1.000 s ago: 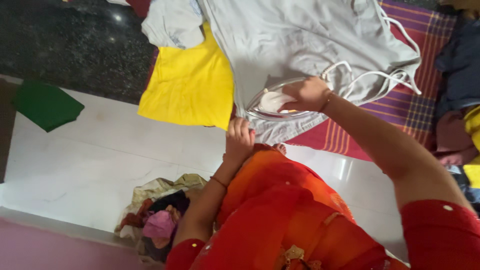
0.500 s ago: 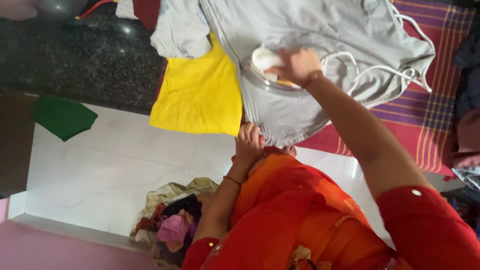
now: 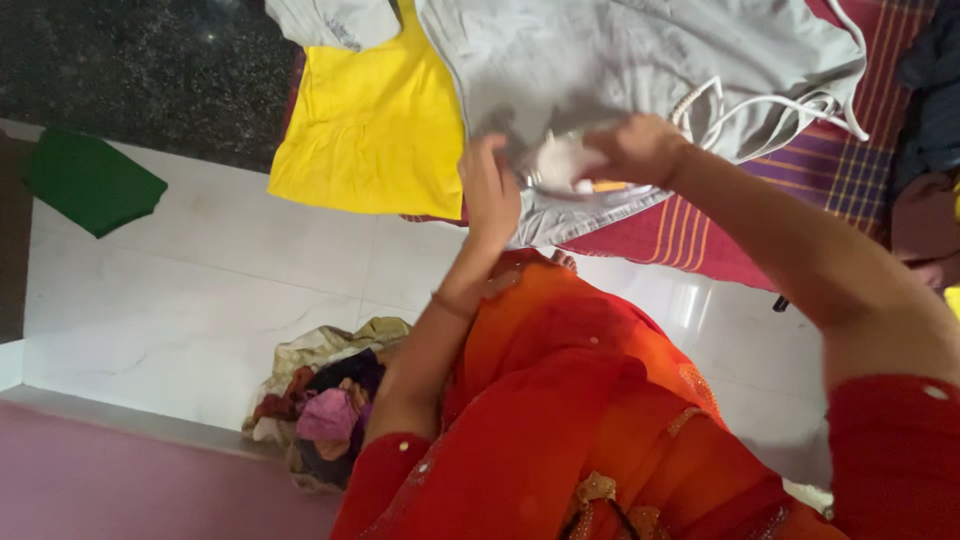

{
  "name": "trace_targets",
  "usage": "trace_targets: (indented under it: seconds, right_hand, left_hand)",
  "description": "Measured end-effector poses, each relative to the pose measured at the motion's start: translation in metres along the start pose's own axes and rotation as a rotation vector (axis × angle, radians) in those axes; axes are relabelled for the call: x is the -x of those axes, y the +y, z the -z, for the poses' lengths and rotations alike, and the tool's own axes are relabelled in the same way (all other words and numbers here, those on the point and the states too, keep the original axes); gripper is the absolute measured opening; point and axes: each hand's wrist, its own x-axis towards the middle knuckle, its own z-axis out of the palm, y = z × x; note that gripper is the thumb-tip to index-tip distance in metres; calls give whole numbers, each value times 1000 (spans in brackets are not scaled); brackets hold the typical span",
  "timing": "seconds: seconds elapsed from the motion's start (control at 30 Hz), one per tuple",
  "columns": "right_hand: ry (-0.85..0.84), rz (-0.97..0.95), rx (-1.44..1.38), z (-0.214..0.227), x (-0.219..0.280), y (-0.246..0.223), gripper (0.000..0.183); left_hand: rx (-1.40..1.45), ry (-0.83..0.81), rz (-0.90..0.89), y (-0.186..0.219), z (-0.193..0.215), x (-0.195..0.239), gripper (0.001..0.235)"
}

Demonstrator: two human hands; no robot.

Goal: The person irons a grey shirt with an iron on a padded surface, moving the iron across the fabric by hand and then folding the garment.

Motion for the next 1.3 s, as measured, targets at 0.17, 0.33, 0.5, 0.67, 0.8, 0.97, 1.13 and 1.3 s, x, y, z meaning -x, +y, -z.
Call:
trace_targets:
  seconds: [0.17,0.33,0.5,0.67,0.8,0.97,1.13,1.3]
  right_hand:
    - [-38,135,77,13,34,5,52]
    - [196,59,86,8,26,14,51]
    - [329,-327,122,10,-16,57,59]
    - [443,-537,65,26,-61,110,59]
    - [468,-605,4,29,-62,115,61]
    - [469,-652,-56,22,-15,77,58]
    - [320,-828,-94,19,69,32,62]
    - [352,-835,13,13,97,23,66]
  left_hand:
    - [9,-15,-46,-61,-38,-100,36]
    - [-576,-221,-141,-57,-27,-93,50]
    - [-675,-273,-55,-45,-21,-94,53]
    - [-710,-296,-33,-42,-20,-92,55]
    - [-725,-319,-43,-43,-21,-95,54]
    - [-695,-302,-73,-47,-20,-95,55]
    - [-704,-240,-95,-39,-23,-95,54]
    - [-662,-389,208,-7,-39,-105,54]
